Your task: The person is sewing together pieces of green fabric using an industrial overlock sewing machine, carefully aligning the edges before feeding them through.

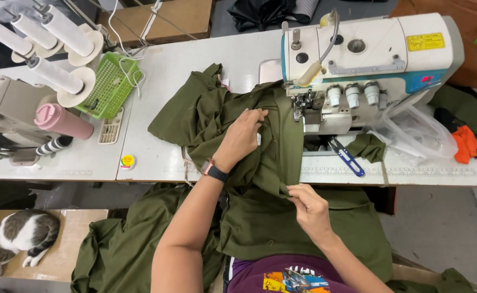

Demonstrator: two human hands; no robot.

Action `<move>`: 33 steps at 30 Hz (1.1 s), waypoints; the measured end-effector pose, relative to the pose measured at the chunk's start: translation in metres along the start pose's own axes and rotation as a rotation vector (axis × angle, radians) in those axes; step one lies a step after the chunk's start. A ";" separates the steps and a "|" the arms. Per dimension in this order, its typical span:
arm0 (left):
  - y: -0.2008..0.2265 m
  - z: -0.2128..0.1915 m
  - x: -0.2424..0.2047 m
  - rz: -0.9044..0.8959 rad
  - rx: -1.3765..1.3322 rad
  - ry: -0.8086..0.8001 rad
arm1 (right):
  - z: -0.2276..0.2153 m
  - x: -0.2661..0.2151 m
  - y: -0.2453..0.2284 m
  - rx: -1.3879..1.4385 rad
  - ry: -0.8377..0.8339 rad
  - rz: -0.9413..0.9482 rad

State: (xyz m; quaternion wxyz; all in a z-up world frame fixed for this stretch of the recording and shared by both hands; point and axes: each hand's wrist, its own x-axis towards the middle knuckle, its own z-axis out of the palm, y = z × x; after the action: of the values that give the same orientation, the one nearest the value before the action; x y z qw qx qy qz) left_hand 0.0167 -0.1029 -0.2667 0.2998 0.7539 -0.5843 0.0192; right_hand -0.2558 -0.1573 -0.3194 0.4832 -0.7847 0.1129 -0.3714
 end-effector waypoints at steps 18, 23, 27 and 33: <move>-0.043 -0.001 0.088 -0.052 0.003 0.122 | -0.001 0.106 0.029 -0.085 0.037 -0.041; -0.066 -0.008 0.101 -0.100 -0.134 0.172 | -0.003 0.134 0.033 0.097 0.034 0.141; -0.041 -0.089 0.101 -0.151 -0.243 0.317 | -0.011 0.156 0.006 0.061 -0.042 0.393; 0.088 -0.225 0.058 -0.033 -0.233 0.129 | -0.004 0.159 0.014 0.081 0.077 0.302</move>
State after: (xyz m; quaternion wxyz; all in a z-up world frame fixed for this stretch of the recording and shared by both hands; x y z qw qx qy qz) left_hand 0.0292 -0.0585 -0.0227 0.4226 0.7205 -0.5497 -0.0055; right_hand -0.1448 -0.2522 -0.2547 0.5602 -0.7239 0.2327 -0.3285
